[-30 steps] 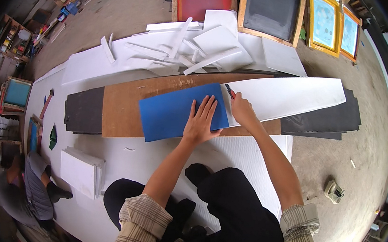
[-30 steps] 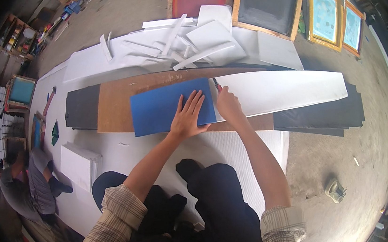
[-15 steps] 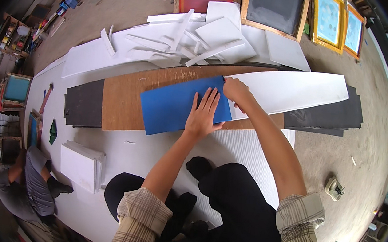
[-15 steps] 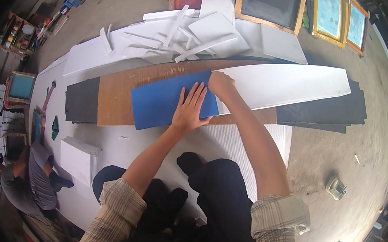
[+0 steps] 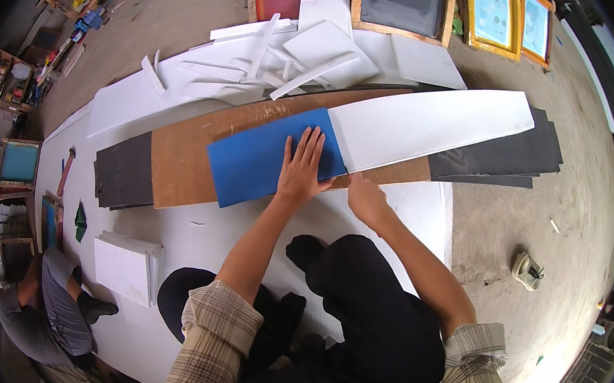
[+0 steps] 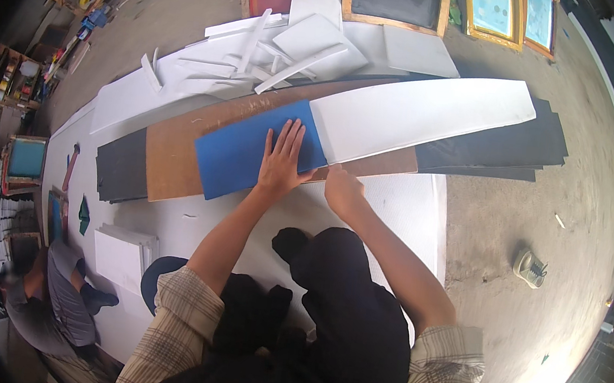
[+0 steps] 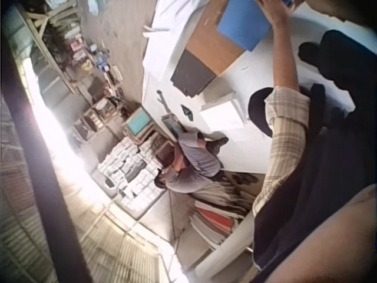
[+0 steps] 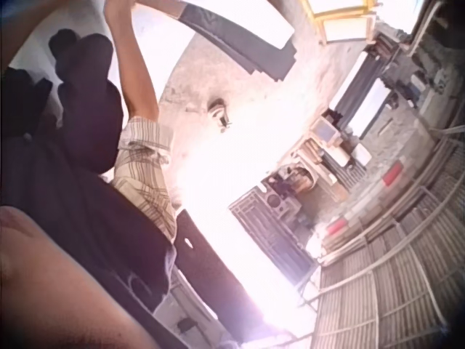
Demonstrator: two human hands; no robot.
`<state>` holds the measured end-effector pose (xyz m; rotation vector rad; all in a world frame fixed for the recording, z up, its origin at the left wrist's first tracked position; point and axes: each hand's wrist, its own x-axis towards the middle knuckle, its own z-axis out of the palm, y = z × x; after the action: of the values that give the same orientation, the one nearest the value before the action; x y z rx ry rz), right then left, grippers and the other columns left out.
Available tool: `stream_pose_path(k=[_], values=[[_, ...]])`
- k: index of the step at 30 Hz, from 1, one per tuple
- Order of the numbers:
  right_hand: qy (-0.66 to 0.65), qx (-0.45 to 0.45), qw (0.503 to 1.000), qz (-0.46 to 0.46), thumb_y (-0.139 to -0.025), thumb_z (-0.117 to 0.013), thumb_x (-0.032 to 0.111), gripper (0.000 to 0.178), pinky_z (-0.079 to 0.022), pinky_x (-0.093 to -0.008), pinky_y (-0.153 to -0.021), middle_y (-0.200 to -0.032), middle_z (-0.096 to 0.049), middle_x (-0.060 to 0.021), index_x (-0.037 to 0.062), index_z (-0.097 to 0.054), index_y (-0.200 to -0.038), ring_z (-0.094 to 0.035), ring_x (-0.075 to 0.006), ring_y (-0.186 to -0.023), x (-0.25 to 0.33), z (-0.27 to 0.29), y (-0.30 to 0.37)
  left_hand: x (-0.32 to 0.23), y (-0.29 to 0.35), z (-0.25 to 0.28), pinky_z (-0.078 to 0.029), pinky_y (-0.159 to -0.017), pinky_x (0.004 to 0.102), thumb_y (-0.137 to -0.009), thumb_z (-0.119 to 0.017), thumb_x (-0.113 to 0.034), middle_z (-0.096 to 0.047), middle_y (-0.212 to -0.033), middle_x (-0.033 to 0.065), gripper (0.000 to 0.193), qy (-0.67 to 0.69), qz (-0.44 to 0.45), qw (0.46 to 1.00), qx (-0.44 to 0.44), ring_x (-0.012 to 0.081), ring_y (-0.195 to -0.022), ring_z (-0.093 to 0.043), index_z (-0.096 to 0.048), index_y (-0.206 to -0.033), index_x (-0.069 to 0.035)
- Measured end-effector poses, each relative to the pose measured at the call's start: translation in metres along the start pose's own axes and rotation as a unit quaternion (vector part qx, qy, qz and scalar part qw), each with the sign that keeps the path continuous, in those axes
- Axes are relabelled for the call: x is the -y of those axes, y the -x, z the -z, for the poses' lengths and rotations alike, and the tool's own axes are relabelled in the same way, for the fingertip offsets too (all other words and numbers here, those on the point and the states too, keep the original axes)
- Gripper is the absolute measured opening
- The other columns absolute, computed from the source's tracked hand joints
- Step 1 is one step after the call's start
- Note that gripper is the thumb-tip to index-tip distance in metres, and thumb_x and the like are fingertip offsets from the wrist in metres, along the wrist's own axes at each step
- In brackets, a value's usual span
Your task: The person sits on the floor and uses a utility knife to cut white foam sheets to size, using a blue rectangular template as a guide. The person repeatedly aligns the template, scores the foam, and separates the cut pieces, stacking the finished white rectangles on the floor.
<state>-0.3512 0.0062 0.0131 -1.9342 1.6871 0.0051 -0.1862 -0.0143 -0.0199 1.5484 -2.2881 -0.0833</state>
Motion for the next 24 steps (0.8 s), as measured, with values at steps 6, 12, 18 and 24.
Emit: stream_pose_path(k=[6, 12, 18, 24], values=[[0.052, -0.045, 0.998, -0.007, -0.092, -0.035, 0.019, 0.02, -0.052, -0.044, -0.053, -0.067, -0.061, -0.0187, 0.0011, -0.042, -0.088, -0.064, -0.0343, -0.066, -0.015, -0.037, 0.025, -0.003, -0.002, 0.001, -0.013, -0.106, 0.0507, -0.061, -0.071, -0.039, -0.028, -0.139, 0.0115, 0.092, -0.021, 0.006, 0.999, 0.029, 0.025, -0.131, -0.022, -0.027, -0.132, -0.002], [0.049, -0.081, 0.995, 0.033, -0.09, -0.04, 0.024, 0.022, -0.05, -0.0448, -0.051, -0.062, -0.06, -0.0177, 0.002, -0.042, -0.092, -0.063, -0.0344, -0.06, -0.013, -0.012, 0.013, 0.002, 0.002, -0.002, -0.014, -0.105, 0.0507, -0.064, -0.067, -0.043, -0.028, -0.139, 0.0124, 0.089, -0.026, 0.003, 1.0, 0.012, 0.0254, -0.131, -0.022, -0.028, -0.132, -0.001], [0.023, -0.149, 0.987, 0.058, -0.089, -0.041, 0.023, 0.023, -0.05, -0.0475, -0.057, -0.069, -0.06, -0.0209, 0.0, -0.047, -0.088, -0.062, -0.0367, -0.065, 0.011, 0.031, -0.079, -0.001, -0.005, 0.0, -0.016, -0.104, 0.0513, -0.065, -0.064, -0.043, -0.029, -0.138, 0.0136, 0.086, -0.023, -0.001, 1.0, 0.009, 0.0272, -0.13, -0.024, -0.029, -0.131, 0.0], [0.025, -0.093, 0.993, 0.071, -0.086, -0.042, 0.018, 0.024, -0.051, -0.0449, -0.063, -0.081, -0.062, -0.0228, -0.0036, -0.052, -0.091, -0.062, -0.0383, -0.073, 0.025, 0.022, -0.122, -0.001, -0.002, 0.002, -0.017, -0.104, 0.0515, -0.065, -0.064, -0.045, -0.028, -0.138, 0.0134, 0.087, -0.025, 0.002, 0.999, 0.024, 0.027, -0.129, -0.025, -0.029, -0.131, 0.001]])
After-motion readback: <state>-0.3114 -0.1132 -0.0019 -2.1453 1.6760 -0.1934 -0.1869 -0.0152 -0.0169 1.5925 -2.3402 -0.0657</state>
